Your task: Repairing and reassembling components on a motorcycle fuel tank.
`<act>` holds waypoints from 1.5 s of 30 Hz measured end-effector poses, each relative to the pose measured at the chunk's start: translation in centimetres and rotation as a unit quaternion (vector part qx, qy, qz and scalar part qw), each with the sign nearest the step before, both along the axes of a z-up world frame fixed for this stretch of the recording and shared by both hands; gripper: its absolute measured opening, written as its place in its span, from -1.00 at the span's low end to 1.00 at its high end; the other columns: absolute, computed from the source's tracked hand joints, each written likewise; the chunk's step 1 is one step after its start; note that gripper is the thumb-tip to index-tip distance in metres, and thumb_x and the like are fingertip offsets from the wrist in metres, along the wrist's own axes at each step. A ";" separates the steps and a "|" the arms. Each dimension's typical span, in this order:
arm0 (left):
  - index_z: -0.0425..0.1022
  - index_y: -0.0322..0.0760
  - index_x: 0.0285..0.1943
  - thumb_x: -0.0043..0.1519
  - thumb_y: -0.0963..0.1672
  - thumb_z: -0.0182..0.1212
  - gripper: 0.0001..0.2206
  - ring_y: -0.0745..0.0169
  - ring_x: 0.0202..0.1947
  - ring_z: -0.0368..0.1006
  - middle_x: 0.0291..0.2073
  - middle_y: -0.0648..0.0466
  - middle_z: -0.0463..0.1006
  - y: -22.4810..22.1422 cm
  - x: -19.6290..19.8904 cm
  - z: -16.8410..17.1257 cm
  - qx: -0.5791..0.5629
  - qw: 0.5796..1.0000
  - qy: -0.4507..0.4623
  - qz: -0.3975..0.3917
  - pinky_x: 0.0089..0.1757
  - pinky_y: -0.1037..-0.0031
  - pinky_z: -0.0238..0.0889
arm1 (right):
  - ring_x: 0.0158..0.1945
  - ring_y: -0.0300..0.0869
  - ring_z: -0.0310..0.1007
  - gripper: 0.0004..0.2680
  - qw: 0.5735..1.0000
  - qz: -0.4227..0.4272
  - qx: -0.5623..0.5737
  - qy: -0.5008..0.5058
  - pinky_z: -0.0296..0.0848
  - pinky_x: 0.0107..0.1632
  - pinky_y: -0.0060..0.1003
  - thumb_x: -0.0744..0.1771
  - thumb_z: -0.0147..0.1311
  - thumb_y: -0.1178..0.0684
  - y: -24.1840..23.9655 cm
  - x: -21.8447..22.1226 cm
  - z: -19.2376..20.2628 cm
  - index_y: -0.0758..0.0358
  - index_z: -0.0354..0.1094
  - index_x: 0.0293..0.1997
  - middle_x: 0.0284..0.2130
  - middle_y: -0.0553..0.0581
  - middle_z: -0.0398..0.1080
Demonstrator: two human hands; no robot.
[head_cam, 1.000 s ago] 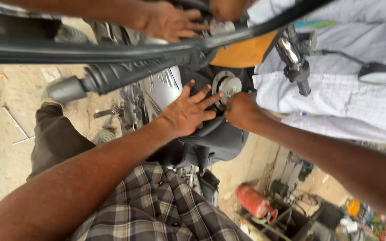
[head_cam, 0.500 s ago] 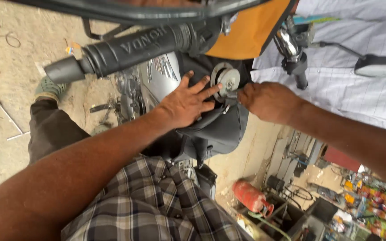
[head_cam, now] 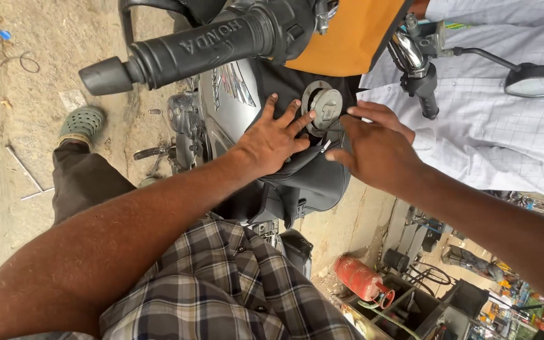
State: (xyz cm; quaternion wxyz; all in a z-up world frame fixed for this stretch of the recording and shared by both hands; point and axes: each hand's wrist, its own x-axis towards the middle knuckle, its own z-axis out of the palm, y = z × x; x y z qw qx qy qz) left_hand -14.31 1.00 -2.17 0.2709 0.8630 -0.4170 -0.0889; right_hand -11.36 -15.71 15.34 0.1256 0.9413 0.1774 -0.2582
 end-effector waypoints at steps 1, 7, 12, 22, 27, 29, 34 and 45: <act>0.42 0.11 0.26 0.27 -0.12 0.07 -0.65 -0.20 0.51 -0.20 0.55 -0.06 -0.10 -0.1 0.0 -0.1 0.001 1.000 0.001 0.001 0.30 -0.36 -0.30 | -0.21 0.08 0.54 -0.68 1.000 0.001 0.001 0.001 0.52 -0.10 -0.05 0.43 -0.15 -0.16 -0.2 0.3 -0.1 0.27 0.36 0.12 -0.27 0.32 0.49; 0.42 -0.19 0.20 0.30 -0.10 0.02 -0.70 -0.59 0.40 0.02 0.48 -0.35 0.05 -1.7 -1.0 -0.2 0.056 0.992 -0.108 0.019 0.24 -0.28 -0.06 | -0.35 0.06 0.50 -0.78 0.953 0.302 -0.020 -0.006 0.49 -0.23 -0.11 0.41 0.02 -0.02 -3.7 2.0 -3.2 0.37 0.42 -0.23 -0.40 0.26 0.47; 0.34 -0.23 0.26 0.30 -0.09 0.00 -0.65 -0.63 0.34 0.12 0.45 -0.42 0.06 -1.6 -0.7 0.6 0.085 0.987 -0.137 -0.008 0.21 -0.21 0.05 | -0.44 0.12 0.46 -0.82 0.989 0.141 0.030 0.035 0.44 -0.33 -0.09 0.35 0.04 0.06 -8.4 3.4 -6.1 0.42 0.42 -0.30 -0.50 0.32 0.45; 0.08 -0.37 0.51 0.18 -0.07 0.07 -0.34 -0.62 0.21 0.25 0.38 -0.51 0.11 -2.2 -1.0 1.7 0.185 0.956 -0.226 -0.028 0.10 -0.15 0.20 | -0.41 0.05 0.46 -0.78 0.941 0.334 -0.049 -0.022 0.45 -0.35 -0.13 0.38 0.03 -0.03 -4.6 1.4 -2.2 0.36 0.32 -0.33 -0.47 0.26 0.40; 0.32 -0.57 0.40 0.20 -0.11 0.12 -0.43 -0.75 0.17 0.31 0.37 -0.53 0.17 -2.6 -1.0 2.4 0.181 0.961 -0.201 -0.052 0.01 -0.24 0.30 | -0.49 0.06 0.44 -0.82 0.991 -0.010 0.130 0.008 0.45 -0.36 -0.13 0.37 -0.01 0.03 -5.4 -0.3 -5.0 0.34 0.43 -0.29 -0.55 0.25 0.40; 0.29 -0.53 0.41 0.24 -0.10 0.06 -0.45 -0.76 0.18 0.29 0.36 -0.52 0.17 -3.4 -1.7 3.2 0.154 0.971 -0.173 -0.052 0.03 -0.25 0.28 | -0.52 0.06 0.39 -0.74 0.976 -0.199 0.075 0.052 0.41 -0.38 -0.10 0.40 -0.05 -0.04 -3.1 -0.9 -2.8 0.38 0.44 -0.25 -0.59 0.24 0.39; 0.24 -0.45 0.45 0.29 -0.13 -0.02 -0.49 -0.75 0.17 0.31 0.36 -0.54 0.18 -3.6 -1.1 0.3 0.132 0.975 -0.180 -0.018 0.04 -0.26 0.29 | -0.54 0.00 0.40 -0.68 0.999 -0.026 0.031 0.009 0.36 -0.46 -0.18 0.40 -0.07 -0.11 0.5 1.4 0.4 0.47 0.44 -0.14 -0.57 0.22 0.42; 0.18 -0.45 0.48 0.30 -0.08 -0.07 -0.45 -0.72 0.22 0.25 0.36 -0.52 0.17 -3.2 -1.6 1.2 0.127 0.976 -0.177 0.011 0.10 -0.23 0.21 | -0.44 0.02 0.41 -0.81 0.933 -0.354 0.016 0.058 0.32 -0.35 -0.05 0.43 -0.01 -0.03 -6.8 3.2 -5.2 0.25 0.44 -0.23 -0.41 0.35 0.52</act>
